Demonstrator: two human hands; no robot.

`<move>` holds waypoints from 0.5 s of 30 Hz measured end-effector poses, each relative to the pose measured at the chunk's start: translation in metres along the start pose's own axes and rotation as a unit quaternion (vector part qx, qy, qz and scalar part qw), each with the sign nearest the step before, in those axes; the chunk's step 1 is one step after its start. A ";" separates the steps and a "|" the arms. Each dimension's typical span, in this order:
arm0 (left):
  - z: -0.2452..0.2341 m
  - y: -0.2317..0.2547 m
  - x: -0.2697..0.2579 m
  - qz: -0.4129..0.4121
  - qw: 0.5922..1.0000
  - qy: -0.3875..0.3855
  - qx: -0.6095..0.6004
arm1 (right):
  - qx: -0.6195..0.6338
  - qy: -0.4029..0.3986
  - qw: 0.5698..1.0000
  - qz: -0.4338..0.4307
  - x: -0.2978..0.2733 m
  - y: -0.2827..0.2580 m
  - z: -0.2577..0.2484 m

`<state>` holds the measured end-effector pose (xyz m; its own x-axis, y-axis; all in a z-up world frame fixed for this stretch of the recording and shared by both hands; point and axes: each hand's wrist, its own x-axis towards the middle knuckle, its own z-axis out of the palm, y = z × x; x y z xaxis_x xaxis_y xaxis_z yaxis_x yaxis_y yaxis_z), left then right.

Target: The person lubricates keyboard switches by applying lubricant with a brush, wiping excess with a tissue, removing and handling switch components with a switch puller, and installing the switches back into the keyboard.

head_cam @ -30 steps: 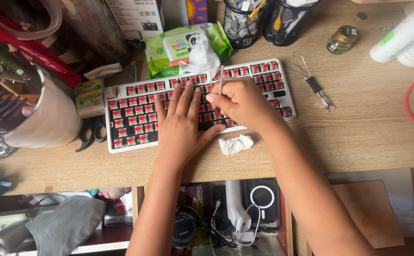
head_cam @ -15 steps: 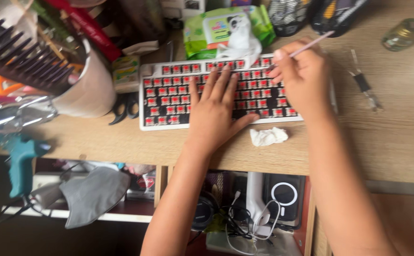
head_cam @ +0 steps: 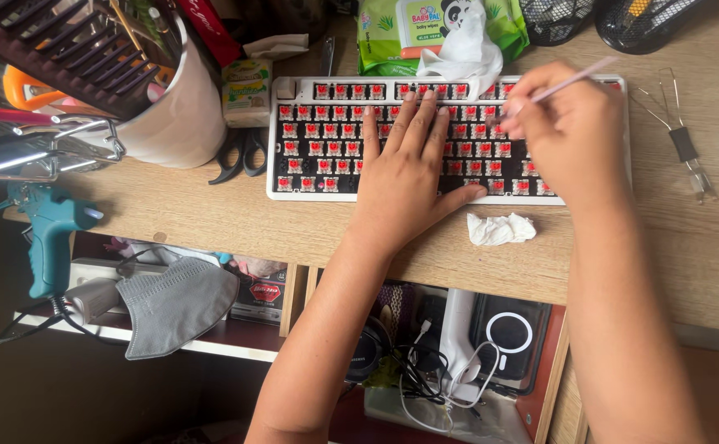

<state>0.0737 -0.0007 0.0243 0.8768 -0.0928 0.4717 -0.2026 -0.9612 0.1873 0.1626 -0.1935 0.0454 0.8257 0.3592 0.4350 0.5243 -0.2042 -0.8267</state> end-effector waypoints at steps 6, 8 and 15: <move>0.003 0.000 0.000 0.000 0.999 -0.020 0.030 | 0.019 -0.037 0.999 -0.014 -0.002 -0.003 0.001; 0.005 -0.001 0.001 -0.001 0.999 -0.025 0.042 | 0.087 -0.054 0.995 -0.019 0.002 -0.001 0.002; 0.010 0.007 -0.009 0.114 0.992 0.043 -0.030 | 0.025 -0.031 0.999 0.032 0.005 0.007 -0.014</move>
<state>0.0689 -0.0094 0.0134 0.7654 -0.2818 0.5786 -0.4199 -0.9000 0.1171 0.1734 -0.2065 0.0466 0.8425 0.4021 0.3586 0.4577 -0.1829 -0.8701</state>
